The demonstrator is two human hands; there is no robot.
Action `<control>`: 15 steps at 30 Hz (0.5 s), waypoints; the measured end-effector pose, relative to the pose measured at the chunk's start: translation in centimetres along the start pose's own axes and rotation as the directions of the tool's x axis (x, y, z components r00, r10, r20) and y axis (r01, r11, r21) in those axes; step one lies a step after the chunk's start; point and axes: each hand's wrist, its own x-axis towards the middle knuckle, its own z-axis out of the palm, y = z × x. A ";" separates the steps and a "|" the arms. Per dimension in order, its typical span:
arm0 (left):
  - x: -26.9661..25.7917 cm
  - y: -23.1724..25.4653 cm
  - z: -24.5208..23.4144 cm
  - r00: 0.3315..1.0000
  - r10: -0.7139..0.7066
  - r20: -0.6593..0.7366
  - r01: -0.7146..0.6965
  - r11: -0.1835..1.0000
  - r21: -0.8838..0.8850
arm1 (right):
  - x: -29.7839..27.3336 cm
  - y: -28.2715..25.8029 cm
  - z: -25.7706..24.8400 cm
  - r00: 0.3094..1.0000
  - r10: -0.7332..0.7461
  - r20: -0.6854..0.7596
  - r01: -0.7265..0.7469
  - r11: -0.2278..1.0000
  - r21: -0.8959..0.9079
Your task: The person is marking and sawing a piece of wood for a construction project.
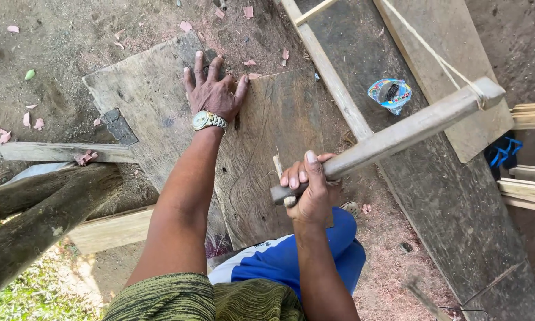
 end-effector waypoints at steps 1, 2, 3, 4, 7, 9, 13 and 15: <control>-0.1 -0.1 0.0 1.000 0.003 -0.003 -0.003 1.000 0.002 | 0.1 0.0 0.2 1.000 0.014 0.005 -0.014 1.000 0.011; -0.1 0.0 -0.1 1.000 0.005 -0.004 -0.005 1.000 0.001 | -0.4 -0.4 -0.1 1.000 0.012 0.005 -0.012 1.000 0.012; 0.0 0.1 -0.2 1.000 0.002 0.003 -0.002 1.000 -0.001 | -1.0 -0.6 -0.4 1.000 0.005 0.030 -0.006 1.000 0.008; 0.1 0.1 -0.3 1.000 -0.001 0.011 0.001 1.000 -0.004 | -1.5 -0.8 -0.6 0.999 -0.001 0.054 0.001 1.000 0.003; 0.1 0.3 -0.6 0.999 -0.015 0.037 0.015 1.000 -0.008 | -5.2 -3.0 -1.3 0.999 0.014 0.041 -0.015 1.000 0.021; 0.2 0.1 -0.3 0.999 -0.008 0.049 0.008 1.000 -0.005 | -8.2 -4.8 -2.1 1.000 -0.002 0.019 0.002 1.000 -0.003; 0.3 -0.3 0.1 0.999 0.014 0.034 -0.015 1.000 0.021 | -13.4 -7.6 -5.0 0.996 -0.085 0.029 0.087 0.995 -0.051; 0.2 0.0 -0.2 0.999 0.007 0.047 -0.008 1.000 0.017 | -14.8 -8.2 -6.0 0.995 -0.092 0.041 0.093 0.995 -0.022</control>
